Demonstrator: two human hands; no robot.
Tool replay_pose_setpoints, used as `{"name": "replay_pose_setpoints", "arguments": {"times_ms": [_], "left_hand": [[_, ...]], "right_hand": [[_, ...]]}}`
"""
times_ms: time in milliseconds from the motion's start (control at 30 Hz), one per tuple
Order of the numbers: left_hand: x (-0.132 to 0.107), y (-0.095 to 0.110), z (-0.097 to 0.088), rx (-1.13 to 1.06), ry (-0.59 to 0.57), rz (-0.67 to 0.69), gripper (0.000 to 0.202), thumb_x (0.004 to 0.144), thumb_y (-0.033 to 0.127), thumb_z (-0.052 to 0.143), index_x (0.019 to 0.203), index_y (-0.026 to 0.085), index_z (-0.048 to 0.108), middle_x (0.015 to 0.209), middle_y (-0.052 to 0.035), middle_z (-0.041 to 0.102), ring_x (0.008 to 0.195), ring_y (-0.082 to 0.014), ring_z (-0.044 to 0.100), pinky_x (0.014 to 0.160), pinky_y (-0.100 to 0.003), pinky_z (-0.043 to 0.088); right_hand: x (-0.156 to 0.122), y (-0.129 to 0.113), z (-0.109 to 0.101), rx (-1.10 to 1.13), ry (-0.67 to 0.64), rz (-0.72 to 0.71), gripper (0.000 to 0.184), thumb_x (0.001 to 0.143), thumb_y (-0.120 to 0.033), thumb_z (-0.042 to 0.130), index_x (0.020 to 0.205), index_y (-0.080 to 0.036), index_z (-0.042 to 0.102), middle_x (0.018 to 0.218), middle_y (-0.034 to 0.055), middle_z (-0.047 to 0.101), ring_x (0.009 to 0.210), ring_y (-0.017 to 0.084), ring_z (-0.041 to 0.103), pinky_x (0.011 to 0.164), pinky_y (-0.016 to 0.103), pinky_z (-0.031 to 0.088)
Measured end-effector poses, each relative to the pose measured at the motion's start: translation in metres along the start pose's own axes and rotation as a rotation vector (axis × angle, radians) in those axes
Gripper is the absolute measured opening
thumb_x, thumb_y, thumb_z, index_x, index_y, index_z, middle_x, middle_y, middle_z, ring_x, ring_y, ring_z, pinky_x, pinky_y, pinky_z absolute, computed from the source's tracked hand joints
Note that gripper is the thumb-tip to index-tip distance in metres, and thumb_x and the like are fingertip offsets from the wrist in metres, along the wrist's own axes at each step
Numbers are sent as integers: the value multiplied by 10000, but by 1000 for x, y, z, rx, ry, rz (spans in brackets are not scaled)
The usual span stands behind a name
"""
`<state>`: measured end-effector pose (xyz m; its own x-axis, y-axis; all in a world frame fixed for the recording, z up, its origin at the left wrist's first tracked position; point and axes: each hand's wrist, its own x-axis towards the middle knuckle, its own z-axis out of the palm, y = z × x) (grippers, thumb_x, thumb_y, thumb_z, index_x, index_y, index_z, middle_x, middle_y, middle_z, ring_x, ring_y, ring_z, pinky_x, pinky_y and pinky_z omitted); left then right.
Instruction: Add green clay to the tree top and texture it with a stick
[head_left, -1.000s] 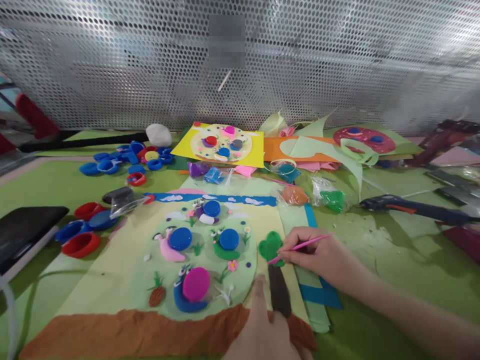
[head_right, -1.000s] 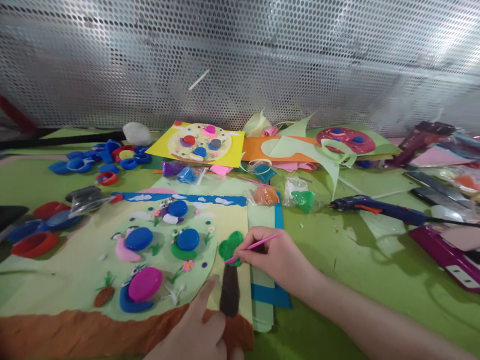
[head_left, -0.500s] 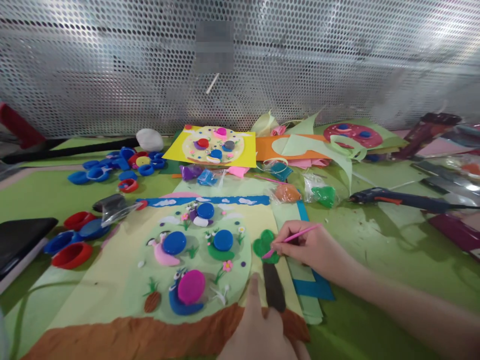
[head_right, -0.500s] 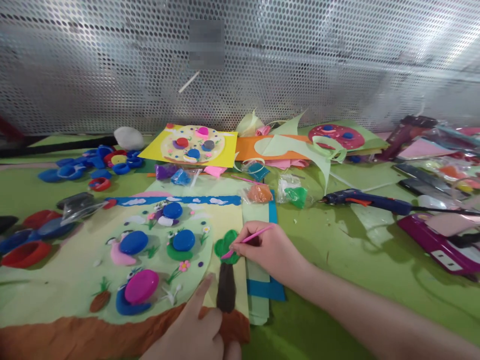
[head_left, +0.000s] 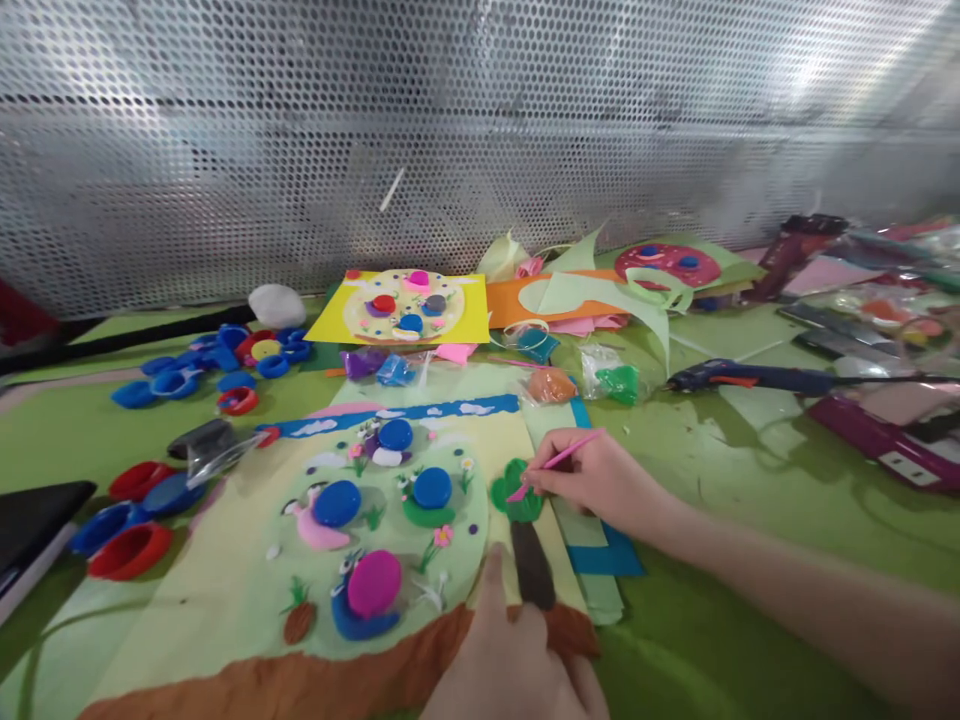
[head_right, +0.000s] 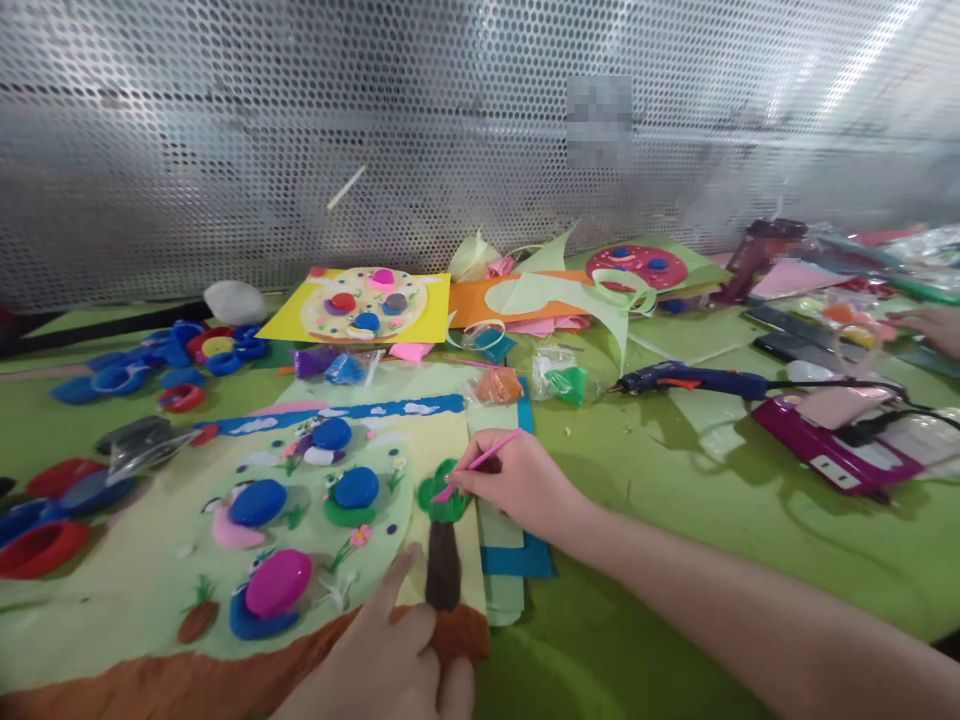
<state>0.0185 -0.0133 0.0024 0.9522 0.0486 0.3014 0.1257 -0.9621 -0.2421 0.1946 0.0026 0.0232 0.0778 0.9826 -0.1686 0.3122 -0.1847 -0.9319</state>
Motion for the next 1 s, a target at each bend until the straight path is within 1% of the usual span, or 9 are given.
{"name": "replay_pose_setpoints", "arguments": {"times_ms": [133,200,267,333,400,533,667,800,1000], "left_hand": [[2,1,4,47,85,-24,337,758,206,470,429,165,412,321,33,442,383,-92,392,809,-450,393],[1,1,4,46,146,-49,342,726,163,452,391,163,382,299,36,412,365,-87,374,767,-417,420],[-2,1,6,23,159,-50,343,718,160,446,386,162,362,305,38,422,363,-87,368,746,-410,435],[-7,2,12,-8,114,-17,328,755,193,455,436,165,386,338,45,463,392,-96,394,761,-425,431],[-12,1,21,-33,64,15,293,781,215,479,497,174,416,349,60,475,434,-116,433,783,-447,416],[-18,0,34,-61,-9,59,233,743,226,586,551,185,460,362,78,493,510,-146,496,803,-453,412],[-15,-1,26,-100,-43,64,202,718,238,646,574,183,516,379,86,514,486,-131,494,762,-422,458],[-13,-2,25,-145,-146,39,183,764,201,600,587,181,557,409,81,531,496,-112,498,861,-484,408],[-19,-1,52,-128,-57,113,265,762,246,601,515,180,531,385,93,475,464,-82,461,968,-512,297]], "right_hand": [[-2,0,-3,-27,16,-93,192,764,-306,569,650,-170,496,553,-42,538,383,41,371,364,175,287],[-4,0,-2,-82,25,-190,175,757,-286,579,643,-170,518,592,-20,560,480,72,464,449,198,368],[-7,1,0,-153,14,-306,134,753,-249,581,648,-173,543,661,7,588,604,107,528,567,235,422],[-8,4,0,-223,-21,-414,120,773,-227,556,664,-177,553,702,21,589,662,125,543,628,257,435],[-9,7,-1,-292,-69,-501,137,810,-218,518,684,-177,551,719,29,576,667,126,543,627,253,438],[-10,11,-5,-422,-178,-656,183,867,-208,430,733,-176,550,732,42,557,689,133,534,621,243,440],[-11,12,-7,-515,-254,-776,217,878,-190,379,776,-165,569,754,69,568,719,143,522,640,246,449],[-13,12,-7,-570,-281,-822,237,881,-175,360,790,-161,579,773,82,587,713,142,527,632,245,459],[-14,11,-7,-599,-306,-858,225,872,-163,365,781,-173,570,768,72,596,708,138,538,620,228,453]]}}
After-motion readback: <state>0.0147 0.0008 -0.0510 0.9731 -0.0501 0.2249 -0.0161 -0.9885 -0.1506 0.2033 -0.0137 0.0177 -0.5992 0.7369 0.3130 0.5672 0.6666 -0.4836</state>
